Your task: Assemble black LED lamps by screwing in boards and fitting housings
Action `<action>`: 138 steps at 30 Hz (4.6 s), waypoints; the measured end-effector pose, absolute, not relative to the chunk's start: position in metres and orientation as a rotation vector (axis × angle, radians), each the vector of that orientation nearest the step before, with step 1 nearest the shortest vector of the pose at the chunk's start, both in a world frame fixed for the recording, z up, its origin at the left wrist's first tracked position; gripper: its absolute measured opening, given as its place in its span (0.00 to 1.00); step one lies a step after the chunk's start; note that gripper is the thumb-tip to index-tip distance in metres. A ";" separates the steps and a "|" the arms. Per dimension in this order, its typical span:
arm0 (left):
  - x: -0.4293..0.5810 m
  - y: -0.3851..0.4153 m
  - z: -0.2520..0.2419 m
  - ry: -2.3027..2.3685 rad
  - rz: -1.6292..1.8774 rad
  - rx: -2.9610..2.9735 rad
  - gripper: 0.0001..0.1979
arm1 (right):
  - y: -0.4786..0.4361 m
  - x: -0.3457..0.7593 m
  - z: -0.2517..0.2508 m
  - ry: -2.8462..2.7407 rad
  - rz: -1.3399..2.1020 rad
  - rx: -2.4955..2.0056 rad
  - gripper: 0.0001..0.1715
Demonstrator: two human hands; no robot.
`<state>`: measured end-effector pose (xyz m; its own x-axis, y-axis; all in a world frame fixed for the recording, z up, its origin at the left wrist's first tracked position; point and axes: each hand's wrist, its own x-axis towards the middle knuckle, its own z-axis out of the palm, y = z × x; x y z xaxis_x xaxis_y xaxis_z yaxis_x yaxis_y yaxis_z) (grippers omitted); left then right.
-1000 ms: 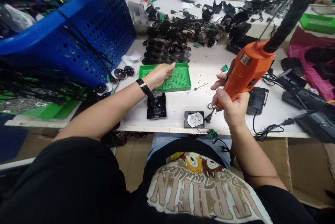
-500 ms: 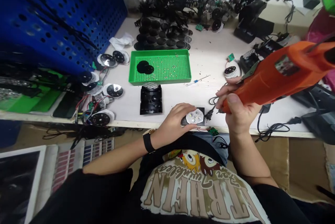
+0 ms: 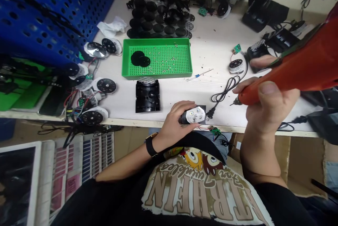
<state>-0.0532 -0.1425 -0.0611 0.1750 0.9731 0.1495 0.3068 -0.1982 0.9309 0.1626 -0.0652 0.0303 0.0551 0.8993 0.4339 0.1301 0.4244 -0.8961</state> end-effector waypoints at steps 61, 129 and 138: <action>-0.044 -0.162 -0.030 1.027 0.931 0.870 0.40 | -0.094 0.155 0.010 -1.274 0.831 -1.017 0.23; -0.071 -0.112 -0.035 1.075 0.603 2.131 0.11 | -0.094 0.103 0.002 -1.266 0.917 -0.707 0.11; -0.060 -0.132 -0.031 1.252 0.571 2.402 0.10 | -0.095 0.096 -0.002 -1.267 0.915 -0.646 0.13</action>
<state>-0.0600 -0.1322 -0.0310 0.5227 0.8332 0.1807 0.6828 -0.5360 0.4965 0.0962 -0.0946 -0.0019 0.0437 0.8577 0.5123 -0.2164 0.5087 -0.8333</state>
